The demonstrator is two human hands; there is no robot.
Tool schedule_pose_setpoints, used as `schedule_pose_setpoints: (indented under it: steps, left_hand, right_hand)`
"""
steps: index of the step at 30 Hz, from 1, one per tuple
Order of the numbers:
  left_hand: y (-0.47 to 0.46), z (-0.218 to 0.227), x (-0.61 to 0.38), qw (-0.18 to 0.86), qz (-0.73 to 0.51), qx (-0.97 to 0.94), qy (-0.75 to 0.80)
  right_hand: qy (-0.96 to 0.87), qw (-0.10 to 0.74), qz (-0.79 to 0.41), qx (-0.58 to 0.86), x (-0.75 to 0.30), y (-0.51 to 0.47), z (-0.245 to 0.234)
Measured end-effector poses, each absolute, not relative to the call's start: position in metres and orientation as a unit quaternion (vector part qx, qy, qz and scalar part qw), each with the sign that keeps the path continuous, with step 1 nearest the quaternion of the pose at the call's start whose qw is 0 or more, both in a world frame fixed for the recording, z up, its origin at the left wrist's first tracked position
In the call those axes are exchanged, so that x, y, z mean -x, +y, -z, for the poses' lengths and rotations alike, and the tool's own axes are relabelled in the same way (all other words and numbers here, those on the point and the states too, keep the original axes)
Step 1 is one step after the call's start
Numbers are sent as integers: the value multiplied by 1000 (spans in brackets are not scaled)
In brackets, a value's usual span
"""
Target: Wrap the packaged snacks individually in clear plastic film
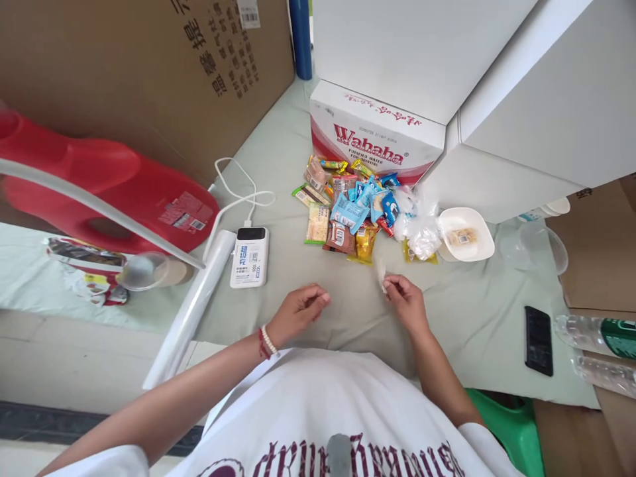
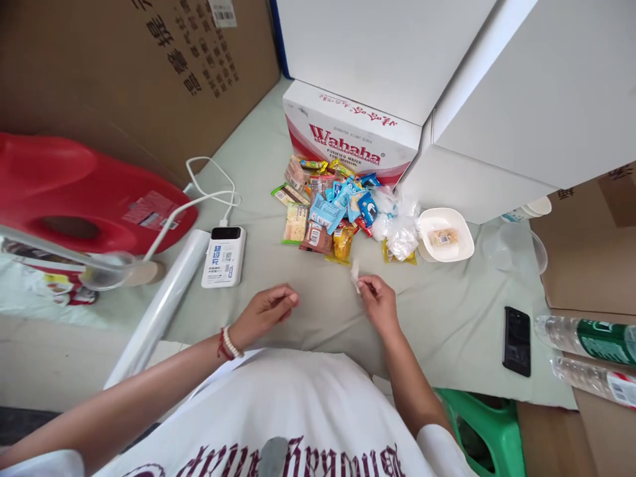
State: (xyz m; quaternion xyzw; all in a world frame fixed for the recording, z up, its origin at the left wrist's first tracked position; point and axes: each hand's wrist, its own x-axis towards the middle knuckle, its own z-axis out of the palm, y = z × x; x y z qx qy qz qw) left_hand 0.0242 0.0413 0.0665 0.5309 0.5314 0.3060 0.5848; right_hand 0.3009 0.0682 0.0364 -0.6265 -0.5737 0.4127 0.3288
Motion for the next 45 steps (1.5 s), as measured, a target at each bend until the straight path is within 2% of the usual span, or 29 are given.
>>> schedule_pose_setpoints:
  steps: [2, 4, 7, 12, 14, 17, 19, 22, 25, 30, 34, 36, 40, 43, 44, 45]
  left_hand:
    - [45, -64, -44, 661, -292, -474, 504]
    - [54, -61, -66, 697, -305, -438, 479]
    - [63, -58, -87, 716, -344, -412, 446]
    - [55, -57, -77, 736, -318, -396, 448]
    - [52, -56, -63, 713, -311, -401, 484]
    - [45, -54, -42, 675, -310, -399, 538]
    - [38, -51, -30, 662, -307, -389, 562]
    - [26, -49, -17, 656, -302, -373, 582]
    - [16, -51, -13, 650, -319, -356, 591]
    - [17, -58, -20, 645, -354, -343, 584]
    - [25, -61, -33, 655, -358, -367, 555]
    - [30, -62, -41, 657, -360, -374, 546]
    - [37, -62, -56, 646, -368, -391, 542]
    - [37, -62, -66, 631, -376, -412, 539]
    - [36, -62, -70, 629, -375, -418, 537]
    - [35, -62, -72, 629, -374, -423, 534]
  right_hand:
    - [-594, 335, -422, 597, -288, 48, -47]
    - [-659, 329, -381, 558, -275, 33, -56]
    - [-693, 333, -336, 544, -264, 19, -62]
    - [-631, 317, -367, 605, -303, 26, -62]
    - [-600, 324, -258, 684, -349, 50, -69]
    - [-470, 308, 24, 827, -444, 101, -86]
    - [-433, 246, 81, 863, -504, 133, -98]
    - [-396, 156, 12, 905, -561, 162, -106]
    - [-399, 133, -19, 907, -573, 163, -101]
    - [-474, 114, 21, 873, -534, 104, -73]
    - [-567, 153, 35, 809, -489, 31, -49]
    - [-586, 166, 4, 793, -472, 5, -46]
    - [-571, 183, -32, 800, -440, -16, -73]
    - [-547, 320, -25, 773, -389, -13, -101]
    - [-558, 366, -85, 740, -364, -10, -105]
    - [-573, 384, -196, 697, -339, -6, -105]
